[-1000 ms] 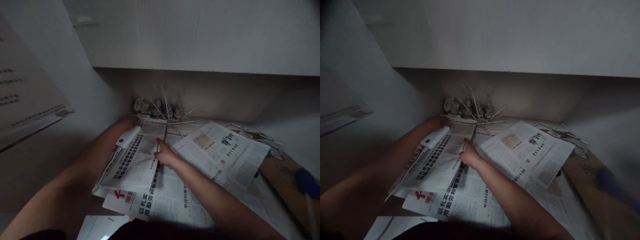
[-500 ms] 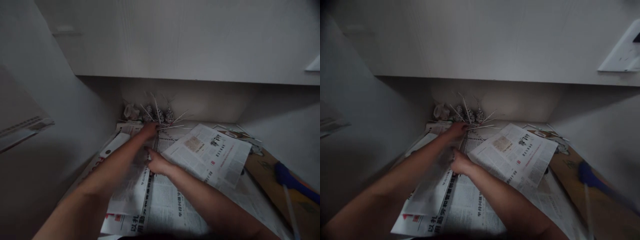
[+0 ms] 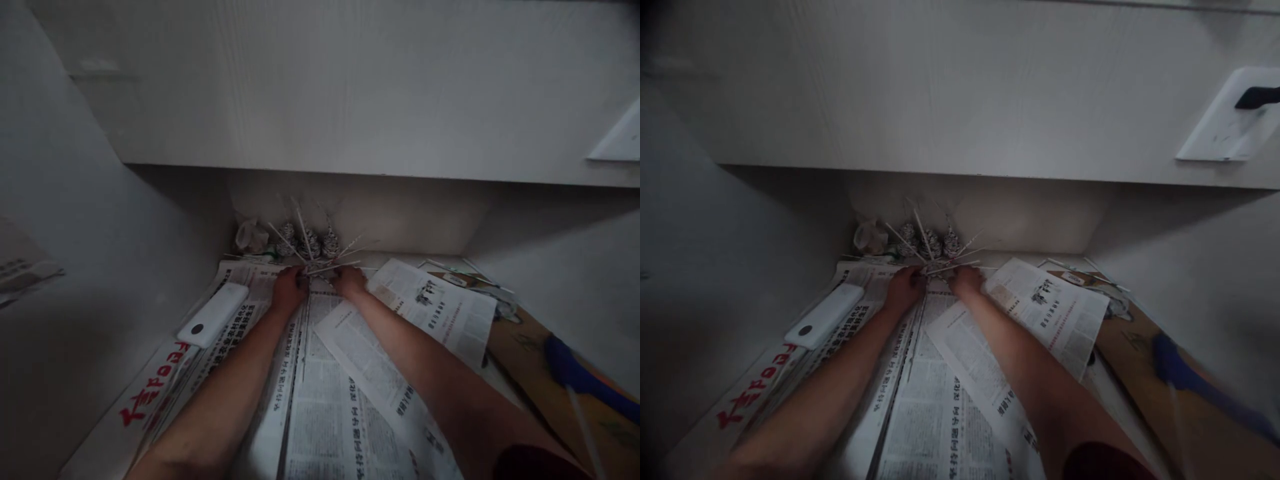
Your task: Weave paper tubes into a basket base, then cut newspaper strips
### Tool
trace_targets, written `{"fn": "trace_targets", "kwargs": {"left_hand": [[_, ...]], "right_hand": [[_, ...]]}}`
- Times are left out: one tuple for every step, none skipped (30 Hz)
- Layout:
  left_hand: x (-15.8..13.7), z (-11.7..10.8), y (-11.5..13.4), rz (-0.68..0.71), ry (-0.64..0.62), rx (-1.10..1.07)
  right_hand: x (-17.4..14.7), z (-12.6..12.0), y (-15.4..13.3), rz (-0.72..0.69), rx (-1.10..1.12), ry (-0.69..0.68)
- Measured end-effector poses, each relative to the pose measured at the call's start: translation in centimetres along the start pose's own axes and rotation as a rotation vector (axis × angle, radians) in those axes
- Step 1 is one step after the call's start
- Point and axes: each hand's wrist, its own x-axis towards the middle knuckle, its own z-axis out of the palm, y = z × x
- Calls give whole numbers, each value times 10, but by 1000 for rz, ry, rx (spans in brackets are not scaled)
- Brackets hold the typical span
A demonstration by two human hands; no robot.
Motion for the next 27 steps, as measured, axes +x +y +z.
{"fn": "trace_targets", "kwargs": {"left_hand": [[0, 0, 0, 3, 7, -13], [1, 1, 0, 7, 14, -22], [1, 1, 0, 15, 19, -27], [1, 2, 1, 26, 23, -29], [1, 2, 1, 40, 27, -27], [1, 3, 1, 55, 31, -25], [1, 3, 2, 69, 36, -21], [1, 3, 2, 83, 38, -17], [1, 2, 2, 97, 38, -10], [1, 2, 3, 107, 34, 2], [1, 1, 3, 114, 25, 18], [1, 1, 4, 119, 9, 39], [1, 1, 4, 123, -18, 64], [2, 1, 4, 126, -50, 90], [2, 1, 5, 127, -82, 115], [2, 2, 5, 130, -107, 137], [2, 3, 5, 136, -122, 153], [2, 3, 4, 140, -125, 162], [2, 4, 4, 142, -120, 166], [1, 4, 4, 142, -112, 166], [1, 4, 3, 142, -110, 164], [1, 4, 3, 141, -112, 159], [1, 4, 3, 138, -113, 153], [1, 4, 4, 136, -112, 144], [1, 3, 4, 126, -104, 135], [1, 3, 5, 107, -92, 126], [1, 2, 6, 85, -80, 122]], "right_hand": [[4, 5, -5, 20, 4, 4], [8, 10, -10, 35, 12, 5], [11, 14, -15, 44, 21, 2], [15, 17, -20, 50, 31, -4], [18, 19, -24, 53, 38, -9], [20, 21, -26, 59, 42, -14], [22, 21, -28, 65, 46, -19], [24, 20, -28, 72, 51, -24], [25, 18, -27, 82, 55, -26], [26, 16, -25, 91, 61, -26], [26, 13, -23, 99, 68, -24], [27, 10, -20, 105, 74, -21], [27, 8, -17, 109, 80, -18], [27, 6, -15, 112, 84, -15], [28, 5, -13, 113, 87, -13], [28, 4, -12, 113, 87, -12], [28, 4, -11, 112, 85, -12], [28, 4, -11, 113, 79, -13], [27, 5, -11, 112, 69, -12], [26, 6, -12, 110, 58, -7], [25, 6, -12, 109, 46, 0], [23, 6, -12, 108, 37, 11], [21, 6, -12, 106, 28, 23], [19, 6, -12, 100, 16, 36], [16, 5, -12, 91, 2, 50], [14, 5, -13, 80, -12, 63], [12, 6, -15, 62, -28, 74]]}}
